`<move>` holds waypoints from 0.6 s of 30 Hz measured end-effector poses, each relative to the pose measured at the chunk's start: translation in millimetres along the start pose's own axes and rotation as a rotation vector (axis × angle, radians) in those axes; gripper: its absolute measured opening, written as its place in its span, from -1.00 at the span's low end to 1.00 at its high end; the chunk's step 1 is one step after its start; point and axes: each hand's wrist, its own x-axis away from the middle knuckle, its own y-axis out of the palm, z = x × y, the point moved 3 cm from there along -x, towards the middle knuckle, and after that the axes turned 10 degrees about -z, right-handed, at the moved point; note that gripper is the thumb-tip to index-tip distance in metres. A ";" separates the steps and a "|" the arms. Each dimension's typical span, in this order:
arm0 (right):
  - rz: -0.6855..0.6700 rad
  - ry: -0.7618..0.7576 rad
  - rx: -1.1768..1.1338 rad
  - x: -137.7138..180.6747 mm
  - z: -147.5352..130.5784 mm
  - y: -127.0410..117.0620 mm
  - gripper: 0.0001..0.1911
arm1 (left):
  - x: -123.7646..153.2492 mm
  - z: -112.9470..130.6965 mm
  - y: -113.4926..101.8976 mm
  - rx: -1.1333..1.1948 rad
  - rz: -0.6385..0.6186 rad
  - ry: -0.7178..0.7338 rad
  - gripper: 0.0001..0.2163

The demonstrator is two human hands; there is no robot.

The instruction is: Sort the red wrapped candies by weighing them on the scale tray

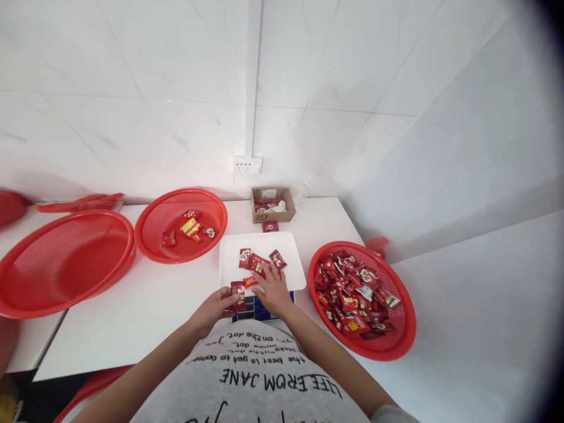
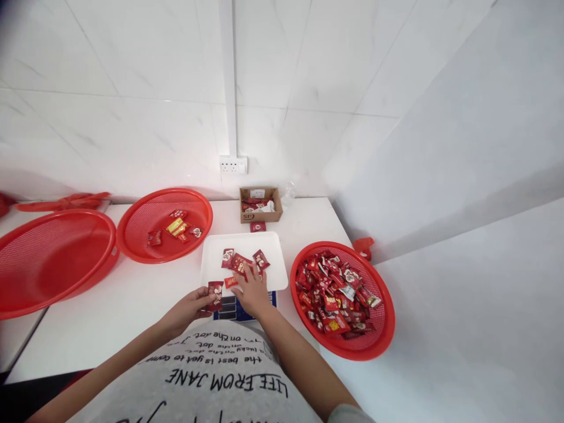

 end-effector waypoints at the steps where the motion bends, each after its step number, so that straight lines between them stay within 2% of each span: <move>1: -0.026 -0.022 0.013 -4.8 -0.9 1.2 -0.45 | -0.4 -1.0 0.0 -0.003 -0.007 0.004 -0.66; 6: -0.110 0.004 0.046 -21.8 9.8 3.9 -0.46 | -2.3 -6.5 -3.7 -0.038 -0.033 0.027 -0.67; 11: -0.071 0.020 0.083 -26.3 21.7 -4.7 -0.46 | 1.6 -9.8 -10.1 -0.044 -0.007 0.032 -0.64; 15: -0.013 0.005 0.109 -32.7 8.9 -11.5 -0.39 | 5.6 -10.6 -13.4 -0.049 -0.002 0.026 -0.66; 18: -0.036 -0.090 0.133 -43.3 -9.1 -12.3 -0.35 | 7.2 -9.1 -13.9 -0.052 -0.012 0.037 -0.68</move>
